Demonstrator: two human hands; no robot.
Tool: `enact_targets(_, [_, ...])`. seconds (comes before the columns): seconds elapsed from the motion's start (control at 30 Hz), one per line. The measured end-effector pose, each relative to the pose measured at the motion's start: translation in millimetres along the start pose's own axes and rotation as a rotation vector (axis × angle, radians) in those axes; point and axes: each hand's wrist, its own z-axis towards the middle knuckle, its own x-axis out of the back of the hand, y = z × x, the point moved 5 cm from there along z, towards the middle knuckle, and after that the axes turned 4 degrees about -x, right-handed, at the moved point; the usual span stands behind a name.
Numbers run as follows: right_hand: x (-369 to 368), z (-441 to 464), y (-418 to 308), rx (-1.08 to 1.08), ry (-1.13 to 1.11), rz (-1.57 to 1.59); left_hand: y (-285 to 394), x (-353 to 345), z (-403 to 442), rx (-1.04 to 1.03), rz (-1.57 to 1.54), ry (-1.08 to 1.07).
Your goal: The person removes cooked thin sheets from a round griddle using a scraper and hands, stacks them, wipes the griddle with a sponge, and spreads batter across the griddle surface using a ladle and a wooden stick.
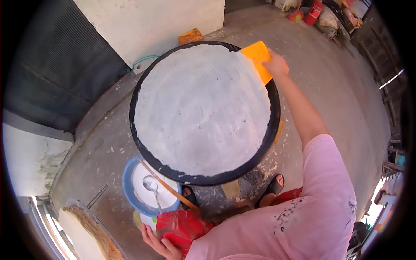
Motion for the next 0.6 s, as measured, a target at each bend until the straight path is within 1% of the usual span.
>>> enact_targets(0.07, [-6.4,26.7,-14.8,-0.096,-0.003,-0.104,5.3,-2.0,8.8,-0.005,0.015,-0.039])
enact_targets(0.1, [-11.4,37.3,-26.2,-0.088,-0.008,-0.102,4.6,-6.8,12.9,-0.018,0.029,-0.068])
enact_targets(0.17, [-20.8,52.5,-51.4,0.054,-0.010,-0.106,-1.8,-10.6,15.6,-0.003,0.090,-0.108])
enact_targets(0.2, [-27.3,57.6,-62.5,0.063,-0.013,-0.114,-3.7,-10.7,15.8,0.021,0.065,-0.125])
enact_targets(0.23, [-33.9,58.9,-83.2,0.169,0.027,-0.150,-4.7,-13.6,18.4,0.045,0.041,-0.140])
enact_targets(0.27, [-40.3,59.6,-100.3,0.273,0.064,-0.181,-14.5,-18.0,13.8,0.116,-0.069,-0.101])
enact_targets(0.3, [-42.9,67.1,-110.2,0.280,0.058,-0.180,-18.8,-18.4,14.0,0.125,-0.064,-0.099])
enact_targets(0.37, [-46.2,91.9,-126.8,0.162,0.053,-0.242,-18.3,-16.0,19.5,0.043,0.047,-0.145])
enact_targets(0.4, [-55.7,99.3,-139.1,0.174,0.049,-0.248,-18.5,-14.8,22.5,0.057,0.045,-0.144])
enact_targets(0.47, [-72.7,106.0,-175.6,0.360,0.049,-0.155,-14.8,-15.2,30.2,0.034,0.115,-0.194])
enact_targets(0.5, [-83.6,108.2,-192.3,0.374,0.043,-0.157,-12.7,-15.6,34.9,0.048,0.116,-0.191])
enact_targets(0.57, [-105.1,94.6,-245.0,0.647,0.012,-0.068,-9.5,-16.7,41.2,0.102,0.100,-0.151])
enact_targets(0.6, [-114.1,86.4,-269.1,0.727,0.004,-0.050,-12.2,-17.2,39.3,0.116,0.103,-0.148])
